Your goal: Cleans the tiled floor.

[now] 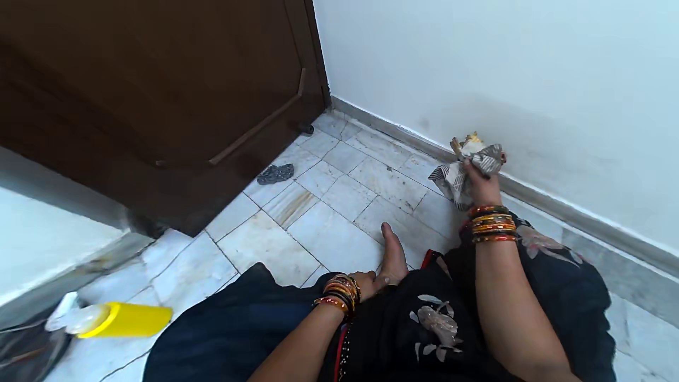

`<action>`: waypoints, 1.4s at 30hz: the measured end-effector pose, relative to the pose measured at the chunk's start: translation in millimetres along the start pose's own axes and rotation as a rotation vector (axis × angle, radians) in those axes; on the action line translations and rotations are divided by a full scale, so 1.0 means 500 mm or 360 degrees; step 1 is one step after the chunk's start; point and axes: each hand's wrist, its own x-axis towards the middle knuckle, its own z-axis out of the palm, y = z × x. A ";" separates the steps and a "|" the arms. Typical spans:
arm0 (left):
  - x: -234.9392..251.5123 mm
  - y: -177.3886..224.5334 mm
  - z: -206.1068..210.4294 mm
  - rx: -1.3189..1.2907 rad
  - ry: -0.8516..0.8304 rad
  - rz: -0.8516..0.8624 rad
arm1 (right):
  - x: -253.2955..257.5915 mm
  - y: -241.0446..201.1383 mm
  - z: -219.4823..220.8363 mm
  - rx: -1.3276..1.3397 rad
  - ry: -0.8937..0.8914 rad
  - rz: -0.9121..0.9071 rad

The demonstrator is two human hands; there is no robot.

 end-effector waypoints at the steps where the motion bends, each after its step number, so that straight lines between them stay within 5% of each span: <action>1: -0.008 0.008 0.004 0.0049 0.0018 -0.0033 | -0.007 -0.006 -0.008 0.0033 -0.0019 -0.0045; 10: -0.044 0.140 0.093 0.0466 -0.0222 0.0252 | -0.059 -0.009 -0.126 0.0018 -0.0014 -0.0115; 14: -0.024 0.135 0.087 0.0542 -0.0241 0.0271 | -0.068 0.017 -0.185 -0.0027 0.0034 -0.0051; 19: -0.072 0.126 0.029 0.0438 -0.0096 -0.0111 | -0.050 0.067 -0.203 0.0068 -0.0004 0.0169; 24: -0.049 0.073 0.007 0.0420 -0.0118 -0.0178 | -0.070 0.083 -0.095 0.0164 -0.0174 0.0324; 30: -0.032 0.110 0.026 0.0433 -0.0168 0.0083 | -0.135 0.168 0.102 -0.0462 -0.1030 0.0685; 36: -0.021 0.084 0.021 0.0335 -0.0196 0.0208 | -0.185 0.203 0.293 -0.0517 -0.1425 0.0691; 42: -0.016 0.067 -0.009 0.0252 -0.0110 0.0254 | -0.207 0.218 0.287 -0.0242 -0.1634 0.0647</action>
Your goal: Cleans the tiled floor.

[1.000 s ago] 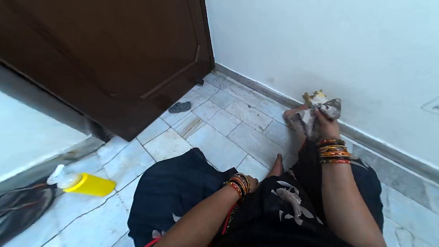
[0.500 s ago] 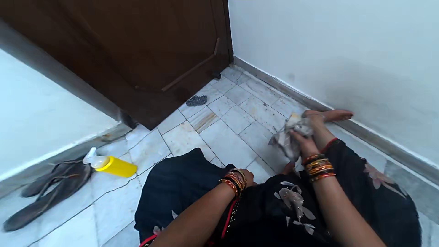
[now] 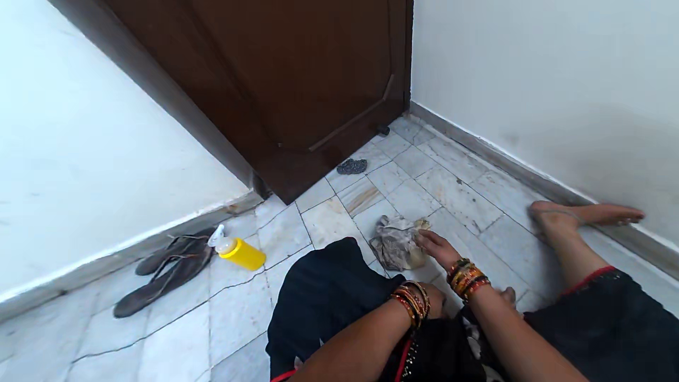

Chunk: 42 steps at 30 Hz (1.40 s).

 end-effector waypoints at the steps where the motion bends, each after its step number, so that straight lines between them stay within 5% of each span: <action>1: 0.001 -0.004 -0.009 -0.0011 0.0031 0.0023 | -0.013 0.026 -0.024 -0.0088 0.0019 -0.0026; 6: -0.027 -0.062 -0.097 -0.0266 0.0338 0.0126 | -0.076 0.182 -0.179 -0.0632 0.0361 0.0038; 11: -0.032 -0.182 -0.214 -0.0645 0.0868 0.0133 | -0.103 0.171 -0.164 -0.1008 0.0289 -0.0126; 18: 0.029 -0.413 -0.295 -0.0820 0.1424 -0.0513 | -0.104 0.189 -0.163 -0.1486 0.0132 -0.0080; 23: 0.095 -0.528 -0.316 -0.0757 0.1486 -0.0906 | -0.096 0.191 -0.155 -0.1436 0.0210 -0.0159; 31: 0.160 -0.641 -0.428 -0.0557 0.1443 -0.1105 | -0.081 0.197 -0.149 -0.1403 0.0285 -0.0250; 36: 0.163 -0.632 -0.446 -0.0563 0.1344 -0.1072 | -0.080 0.184 -0.149 -0.1358 0.0238 -0.0185; 42: 0.160 -0.445 -0.420 -0.0429 0.1307 -0.0671 | -0.073 0.179 -0.144 -0.1356 0.0148 -0.0090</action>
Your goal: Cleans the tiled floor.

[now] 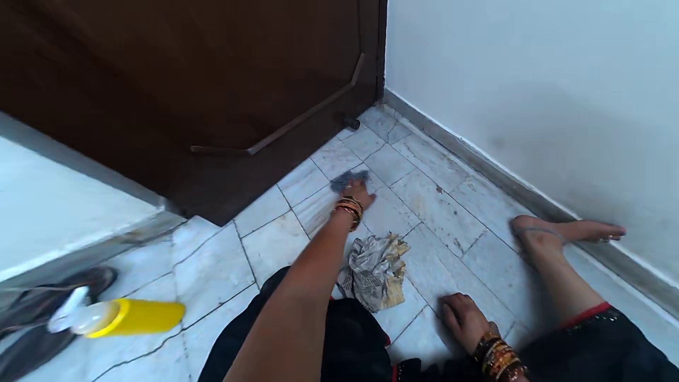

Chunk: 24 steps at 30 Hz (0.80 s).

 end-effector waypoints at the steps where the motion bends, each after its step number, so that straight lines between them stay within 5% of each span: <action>1: -0.025 0.031 0.010 0.0038 -0.0050 0.0080 | 0.001 -0.004 -0.001 0.0006 -0.0022 0.0013; 7: -0.175 0.169 0.102 0.0278 -0.0352 0.0422 | 0.005 -0.013 0.001 -0.0011 -0.0055 0.0047; 12: -0.293 0.187 0.114 0.0215 -0.0364 0.0590 | -0.003 0.000 0.004 -0.0087 0.0010 0.0029; 16: -0.375 0.065 0.005 -0.0078 0.0093 0.0320 | -0.010 0.031 0.019 -0.0009 0.0224 -0.0209; 20: -0.474 -0.119 -0.153 -0.0285 0.0882 -0.0193 | -0.011 0.046 0.023 0.0093 0.0290 -0.0295; 24: -0.583 -0.331 -0.187 -0.0166 0.1571 -0.0777 | -0.007 0.063 0.025 0.0079 0.0248 -0.0297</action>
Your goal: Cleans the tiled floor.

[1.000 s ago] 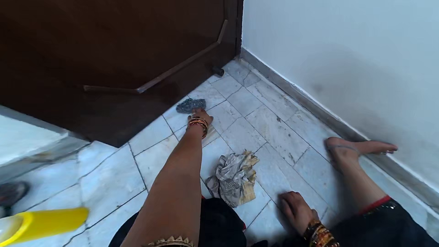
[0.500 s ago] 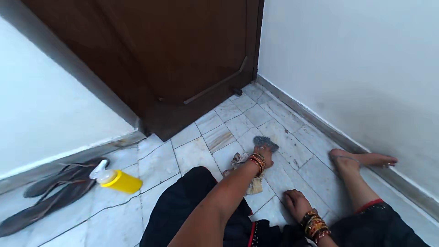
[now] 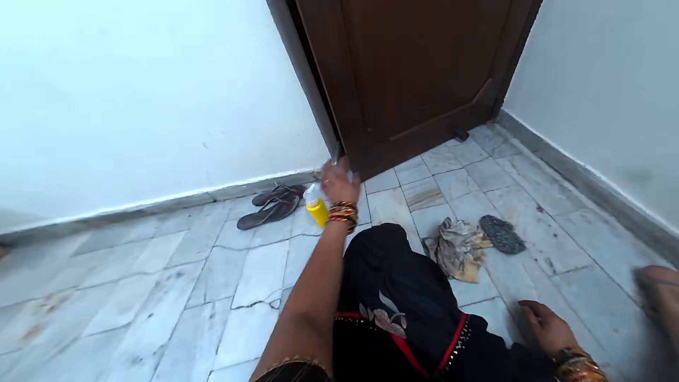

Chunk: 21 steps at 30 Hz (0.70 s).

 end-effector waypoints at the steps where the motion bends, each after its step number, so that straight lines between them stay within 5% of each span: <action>1: 0.000 -0.060 -0.007 0.0078 0.0060 -0.0105 | -0.002 0.000 0.000 -0.0009 -0.0026 0.0016; 4: -0.016 -0.200 0.004 0.0152 -0.0124 -0.0285 | 0.000 -0.014 -0.011 -0.0051 -0.0152 0.0111; 7: -0.041 -0.230 0.003 0.0128 -0.0229 -0.0289 | 0.006 -0.021 -0.011 -0.0130 -0.0277 0.0218; 15: 0.000 -0.172 0.012 -0.0122 -0.0166 -0.0451 | -0.004 -0.045 -0.020 -0.0233 -0.0430 0.0299; 21: -0.037 0.047 -0.005 -0.0496 -0.0252 0.0086 | -0.029 -0.055 -0.046 0.0151 -0.0207 0.0383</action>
